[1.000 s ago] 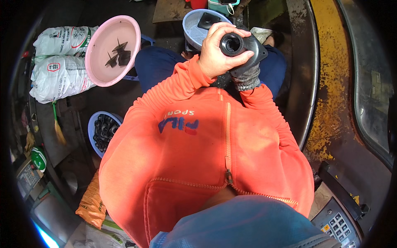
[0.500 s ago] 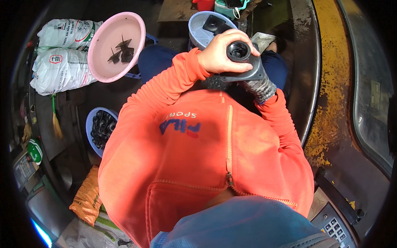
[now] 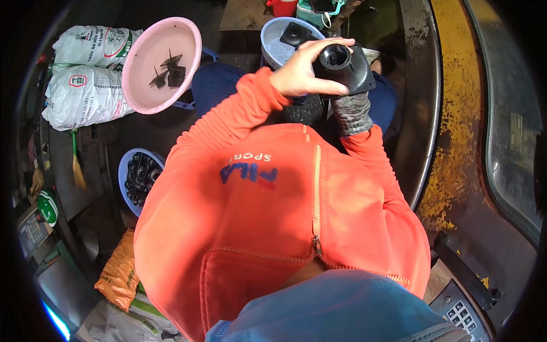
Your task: The person sits on the floor and repeatedly cleans small black molded parts by hand, rubbing each part and placing it into a blue basin. The person handles the parts one at a time, rotating them to clean different sides.
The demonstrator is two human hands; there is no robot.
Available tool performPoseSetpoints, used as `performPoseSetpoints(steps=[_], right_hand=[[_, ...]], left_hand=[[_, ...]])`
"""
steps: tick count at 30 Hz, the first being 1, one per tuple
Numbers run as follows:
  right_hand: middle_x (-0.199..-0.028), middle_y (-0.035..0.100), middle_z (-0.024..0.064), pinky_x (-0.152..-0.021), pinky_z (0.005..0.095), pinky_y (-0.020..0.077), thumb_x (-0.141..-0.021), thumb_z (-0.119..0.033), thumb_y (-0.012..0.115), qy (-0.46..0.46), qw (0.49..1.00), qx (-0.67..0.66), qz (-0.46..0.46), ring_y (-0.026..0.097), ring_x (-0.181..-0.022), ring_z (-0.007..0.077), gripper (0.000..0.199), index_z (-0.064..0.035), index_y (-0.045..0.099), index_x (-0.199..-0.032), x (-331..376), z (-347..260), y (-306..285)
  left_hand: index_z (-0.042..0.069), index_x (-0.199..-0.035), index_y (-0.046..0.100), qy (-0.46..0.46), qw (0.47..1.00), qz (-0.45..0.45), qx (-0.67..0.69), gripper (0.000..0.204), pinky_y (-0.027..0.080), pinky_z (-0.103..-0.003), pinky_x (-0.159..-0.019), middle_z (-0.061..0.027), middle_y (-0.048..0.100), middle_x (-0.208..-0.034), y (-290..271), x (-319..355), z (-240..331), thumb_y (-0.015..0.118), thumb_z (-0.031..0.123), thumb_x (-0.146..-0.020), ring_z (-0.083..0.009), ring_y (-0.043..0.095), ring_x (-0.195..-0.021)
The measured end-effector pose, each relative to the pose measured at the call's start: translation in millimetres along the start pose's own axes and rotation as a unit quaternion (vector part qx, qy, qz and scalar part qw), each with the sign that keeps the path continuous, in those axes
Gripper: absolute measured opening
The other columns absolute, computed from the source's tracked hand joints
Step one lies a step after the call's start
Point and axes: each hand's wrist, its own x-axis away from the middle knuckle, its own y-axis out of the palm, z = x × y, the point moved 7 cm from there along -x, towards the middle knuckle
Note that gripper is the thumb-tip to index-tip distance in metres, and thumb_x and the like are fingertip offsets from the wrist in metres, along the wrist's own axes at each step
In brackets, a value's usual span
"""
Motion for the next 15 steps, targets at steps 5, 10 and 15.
performPoseSetpoints(steps=[5, 10, 15], right_hand=[[-0.107, 0.057, 0.0056, -0.083, 0.0341, 0.0458, -0.088, -0.026, 0.053, -0.021, 0.964, -0.232, 0.128, 0.057, -0.099, 0.0217, 0.032, -0.0072, 0.049, -0.113, 9.0, 18.9, 11.0], [-0.103, 0.057, 0.0048, -0.08, 0.0325, 0.0458, -0.084, -0.022, 0.061, -0.127, 0.991, 0.019, 0.043, 0.057, -0.095, 0.0198, 0.033, -0.0074, 0.049, -0.11, 9.4, -14.1, 2.4], [-0.114, 0.052, 0.0047, -0.09, 0.0309, 0.0431, -0.082, -0.013, 0.063, -0.102, 0.976, -0.145, -0.123, 0.051, -0.107, 0.0166, 0.043, -0.0078, 0.044, -0.12, 13.3, -19.2, 9.5]], left_hand=[[0.004, -0.099, 0.06, 0.048, 0.982, 0.149, -0.105, 0.039, 0.04, -0.032, -0.097, -0.0112, 0.059, -0.121, 12.1, 13.1, 6.6, 0.08, 0.01, -0.066, -0.019, 0.052, -0.115], [0.003, -0.095, 0.061, 0.059, 0.989, 0.122, -0.06, 0.031, 0.042, -0.033, -0.095, -0.0126, 0.062, -0.116, 5.3, 10.5, 9.1, 0.077, 0.008, -0.069, -0.0187, 0.056, -0.109], [0.003, -0.092, 0.062, 0.053, 0.995, 0.074, 0.031, 0.031, 0.046, -0.031, -0.09, -0.0125, 0.066, -0.108, 5.3, 7.3, 7.3, 0.078, 0.01, -0.066, -0.0189, 0.061, -0.102]])
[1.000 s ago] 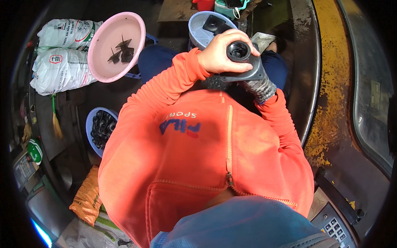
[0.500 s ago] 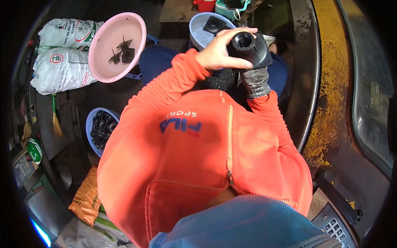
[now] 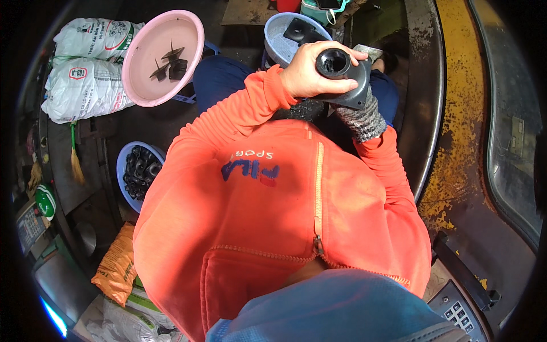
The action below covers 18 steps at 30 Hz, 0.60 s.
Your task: The person sits on the floor and repeatedly cleans small black molded parts by hand, rubbing each part and placing it into a blue basin. The person handles the parts one at a time, rotating them to clean different sides.
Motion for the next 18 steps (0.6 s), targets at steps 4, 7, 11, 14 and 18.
performPoseSetpoints(steps=[4, 7, 11, 14, 18], right_hand=[[-0.125, 0.048, 0.005, -0.1, 0.0301, 0.0389, -0.086, -0.014, 0.058, 0.062, 0.997, 0.0, -0.054, 0.043, -0.121, 0.0146, 0.047, -0.0082, 0.039, -0.129, 3.5, 13.0, 4.2], [-0.125, 0.048, 0.0052, -0.1, 0.0304, 0.0386, -0.085, -0.016, 0.059, 0.103, 0.994, -0.027, -0.037, 0.043, -0.122, 0.0149, 0.05, -0.0075, 0.039, -0.13, 6.6, 18.4, 1.6], [-0.126, 0.047, 0.0056, -0.101, 0.0307, 0.0381, -0.084, -0.017, 0.061, 0.118, 0.993, -0.023, -0.008, 0.042, -0.122, 0.0152, 0.053, -0.0066, 0.038, -0.13, 10.8, 20.1, 4.9], [-0.126, 0.047, 0.0059, -0.101, 0.0309, 0.0377, -0.083, -0.019, 0.063, 0.143, 0.989, 0.007, 0.033, 0.041, -0.123, 0.0155, 0.056, -0.0059, 0.037, -0.131, 10.4, 27.3, 5.3], [-0.118, 0.05, 0.0056, -0.092, 0.0315, 0.0412, -0.078, -0.019, 0.067, 0.09, 0.984, 0.084, 0.126, 0.047, -0.113, 0.0168, 0.054, -0.0057, 0.042, -0.124, 0.0, 21.2, -6.0]], left_hand=[[0.002, -0.093, 0.062, -0.036, 0.996, -0.066, 0.056, 0.028, 0.046, -0.031, -0.091, -0.0134, 0.065, -0.109, 1.7, 2.2, -6.3, 0.075, 0.006, -0.069, -0.0187, 0.06, -0.104], [0.001, -0.093, 0.062, -0.055, 0.984, -0.128, 0.114, 0.027, 0.045, -0.032, -0.092, -0.0153, 0.064, -0.11, 4.5, 3.8, -8.2, 0.075, 0.006, -0.069, -0.0203, 0.059, -0.106], [0.002, -0.096, 0.06, -0.049, 0.948, -0.267, 0.166, 0.031, 0.036, -0.042, -0.101, -0.0182, 0.06, -0.117, 14.5, 6.2, -6.8, 0.073, 0.009, -0.069, -0.0281, 0.055, -0.112], [0.005, -0.096, 0.06, -0.021, 0.944, -0.305, 0.123, 0.031, 0.025, -0.045, -0.108, -0.0174, 0.061, -0.115, 13.1, 3.7, -7.5, 0.073, 0.013, -0.069, -0.0289, 0.054, -0.115], [0.006, -0.093, 0.063, 0.025, 0.991, -0.13, 0.006, 0.032, 0.042, -0.037, -0.096, -0.0102, 0.065, -0.11, -5.6, -7.1, -4.7, 0.079, 0.012, -0.066, -0.0227, 0.057, -0.109]])
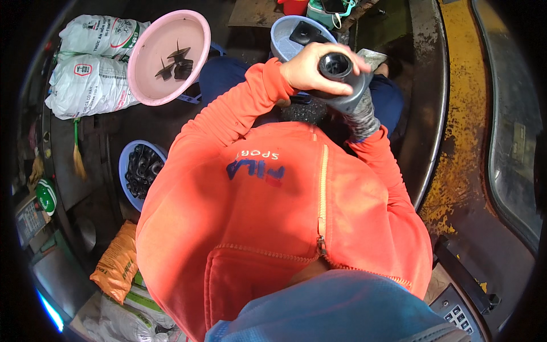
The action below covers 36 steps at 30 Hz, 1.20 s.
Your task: The person sits on the floor and repeatedly cleans small black molded parts by hand, rubbing each part and placing it into a blue basin. The person handles the parts one at a time, rotating them to clean different sides.
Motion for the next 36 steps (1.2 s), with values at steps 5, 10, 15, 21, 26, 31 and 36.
performPoseSetpoints(steps=[5, 10, 15, 21, 26, 31, 36], right_hand=[[-0.106, 0.056, 0.0048, -0.079, 0.0321, 0.0471, -0.074, -0.017, 0.07, -0.142, 0.98, 0.045, 0.135, 0.057, -0.096, 0.0189, 0.044, -0.0068, 0.051, -0.113, -6.1, -34.5, -7.5], [-0.111, 0.053, 0.0052, -0.086, 0.0317, 0.0444, -0.076, -0.02, 0.068, -0.146, 0.98, 0.106, 0.08, 0.054, -0.104, 0.0189, 0.047, -0.0072, 0.049, -0.118, -4.5, -53.6, -1.9], [-0.116, 0.051, 0.0056, -0.092, 0.0322, 0.0417, -0.079, -0.022, 0.065, -0.092, 0.993, -0.031, -0.063, 0.05, -0.111, 0.0195, 0.049, -0.0077, 0.047, -0.122, -3.3, -48.2, 4.0], [-0.117, 0.052, 0.0067, -0.091, 0.0322, 0.0431, -0.077, -0.02, 0.069, -0.013, 0.986, -0.059, -0.156, 0.051, -0.111, 0.0196, 0.053, -0.0064, 0.047, -0.123, 7.1, -38.3, 7.9], [-0.118, 0.052, 0.0076, -0.091, 0.0321, 0.0443, -0.075, -0.019, 0.072, -0.004, 0.99, -0.069, -0.124, 0.052, -0.11, 0.0196, 0.057, -0.0054, 0.047, -0.123, 11.9, -33.6, 11.4], [-0.119, 0.052, 0.0085, -0.09, 0.032, 0.0454, -0.073, -0.017, 0.075, -0.065, 0.997, 0.033, -0.015, 0.052, -0.11, 0.0197, 0.06, -0.0043, 0.047, -0.124, -5.9, -32.5, -1.8], [-0.114, 0.056, 0.01, -0.087, 0.033, 0.0469, -0.075, -0.014, 0.073, -0.169, 0.982, 0.07, 0.045, 0.054, -0.107, 0.0197, 0.05, -0.0034, 0.051, -0.119, -17.5, -43.4, -15.4]], left_hand=[[0.008, -0.099, 0.061, 0.055, 0.971, 0.14, -0.188, 0.039, 0.031, -0.039, -0.103, -0.0104, 0.063, -0.116, 6.2, 3.9, 23.0, 0.079, 0.013, -0.064, -0.0239, 0.051, -0.118], [0.009, -0.096, 0.061, 0.071, 0.968, 0.148, -0.191, 0.036, 0.034, -0.038, -0.1, -0.0101, 0.064, -0.115, 7.1, 4.0, 36.0, 0.077, 0.01, -0.064, -0.024, 0.053, -0.117], [0.011, -0.089, 0.063, 0.102, 0.976, 0.073, -0.176, 0.034, 0.043, -0.035, -0.091, -0.004, 0.067, -0.106, 3.2, -1.5, 38.8, 0.08, 0.019, -0.061, -0.0214, 0.059, -0.105], [0.008, -0.091, 0.063, 0.053, 0.992, -0.115, 0.025, 0.029, 0.036, -0.04, -0.102, -0.0094, 0.066, -0.109, 18.3, -0.3, 26.6, 0.077, 0.014, -0.067, -0.0222, 0.057, -0.109], [0.008, -0.096, 0.062, 0.062, 0.955, -0.278, 0.087, 0.034, 0.016, -0.049, -0.111, -0.0094, 0.065, -0.112, 26.2, -1.0, 14.3, 0.077, 0.014, -0.067, -0.0271, 0.051, -0.119], [0.01, -0.108, 0.057, 0.007, 0.99, -0.138, -0.028, 0.053, 0.02, -0.044, -0.111, -0.0102, 0.052, -0.129, -14.5, -12.6, 0.5, 0.082, 0.019, -0.062, -0.027, 0.036, -0.13], [0.011, -0.12, 0.053, -0.033, 0.98, 0.011, -0.193, 0.058, 0.005, -0.051, -0.111, -0.0048, 0.05, -0.135, -16.5, -5.6, 15.1, 0.076, 0.015, -0.066, -0.0268, 0.035, -0.133]])
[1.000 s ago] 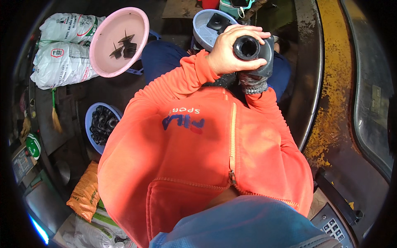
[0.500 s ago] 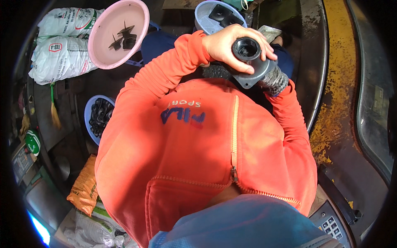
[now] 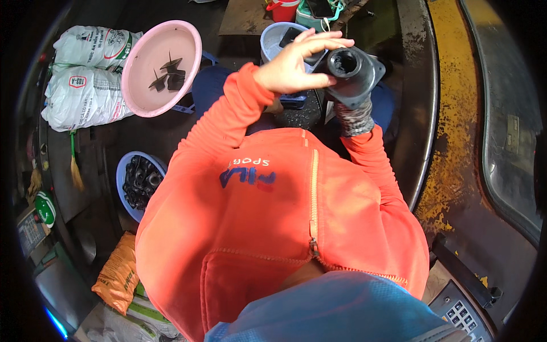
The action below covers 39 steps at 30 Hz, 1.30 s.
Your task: The person sits on the floor and repeatedly cleans small black molded parts by hand, rubbing each part and placing it into a blue basin. The person handles the parts one at a time, rotating them to clean different sides.
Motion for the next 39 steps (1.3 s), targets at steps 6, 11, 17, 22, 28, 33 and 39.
performPoseSetpoints(steps=[6, 11, 17, 22, 28, 33, 39], right_hand=[[-0.096, 0.06, 0.0056, -0.073, 0.0341, 0.0467, -0.082, -0.024, 0.059, 0.021, 0.999, 0.034, 0.033, 0.059, -0.089, 0.0231, 0.026, -0.0071, 0.056, -0.102, 9.8, -2.2, 15.0], [-0.09, 0.061, 0.0064, -0.069, 0.0349, 0.0466, -0.076, -0.016, 0.062, -0.041, 0.978, 0.193, -0.07, 0.06, -0.084, 0.0245, 0.023, -0.0065, 0.057, -0.096, 0.7, -18.1, 12.4], [-0.088, 0.062, 0.0059, -0.068, 0.0313, 0.05, -0.066, -0.011, 0.073, -0.071, 0.978, 0.151, -0.129, 0.062, -0.082, 0.0194, 0.035, -0.0039, 0.057, -0.096, -3.2, -29.0, 18.4], [-0.093, 0.06, 0.0057, -0.076, 0.0347, 0.047, -0.078, -0.014, 0.062, 0.118, 0.976, -0.084, -0.163, 0.059, -0.086, 0.023, 0.028, -0.0068, 0.056, -0.104, 7.7, -5.5, 15.8], [-0.094, 0.06, 0.0069, -0.073, 0.0343, 0.0459, -0.081, -0.016, 0.061, -0.054, 0.982, 0.175, 0.053, 0.059, -0.086, 0.0236, 0.024, -0.0054, 0.056, -0.102, 3.0, -9.3, 5.8], [-0.093, 0.061, 0.0079, -0.07, 0.0352, 0.0464, -0.08, -0.011, 0.058, -0.024, 0.991, 0.131, 0.017, 0.06, -0.086, 0.0253, 0.024, -0.0043, 0.055, -0.103, 3.2, -6.5, 8.7], [-0.086, 0.06, 0.0079, -0.067, 0.0362, 0.0463, -0.074, -0.012, 0.064, -0.098, 0.965, 0.223, -0.101, 0.059, -0.08, 0.0269, 0.022, -0.006, 0.056, -0.093, -3.5, -16.3, 14.0]], left_hand=[[0.005, -0.1, 0.054, -0.068, 0.972, 0.203, 0.094, 0.043, 0.043, -0.03, -0.092, -0.0107, 0.058, -0.121, 23.1, 15.2, 2.7, 0.081, 0.012, -0.067, -0.0147, 0.055, -0.106], [0.004, -0.098, 0.055, -0.042, 0.968, 0.223, 0.109, 0.036, 0.044, -0.03, -0.09, -0.0118, 0.063, -0.113, 17.5, 17.2, -5.3, 0.078, 0.009, -0.071, -0.0137, 0.057, -0.101], [0.003, -0.095, 0.059, -0.036, 0.974, 0.18, 0.13, 0.037, 0.046, -0.03, -0.087, -0.0102, 0.066, -0.106, 17.9, 14.6, -10.3, 0.08, 0.015, -0.068, -0.0148, 0.061, -0.096], [0.004, -0.093, 0.057, -0.058, 0.984, 0.058, 0.16, 0.03, 0.044, -0.031, -0.092, -0.0112, 0.064, -0.11, 20.8, 8.6, -14.7, 0.077, 0.009, -0.071, -0.0156, 0.058, -0.103], [0.0, -0.103, 0.058, -0.102, 0.958, 0.256, 0.083, 0.044, 0.048, -0.026, -0.084, -0.0086, 0.065, -0.105, 17.7, 11.3, -10.4, 0.081, 0.016, -0.069, -0.0106, 0.06, -0.094], [0.0, -0.104, 0.057, -0.088, 0.957, 0.272, 0.039, 0.044, 0.049, -0.027, -0.083, -0.0095, 0.066, -0.106, 20.5, 14.6, -3.7, 0.08, 0.015, -0.069, -0.0114, 0.061, -0.093], [0.001, -0.098, 0.058, -0.065, 0.966, 0.226, 0.104, 0.036, 0.047, -0.028, -0.085, -0.0103, 0.066, -0.107, 16.3, 14.4, -10.0, 0.078, 0.012, -0.071, -0.0123, 0.061, -0.095]])
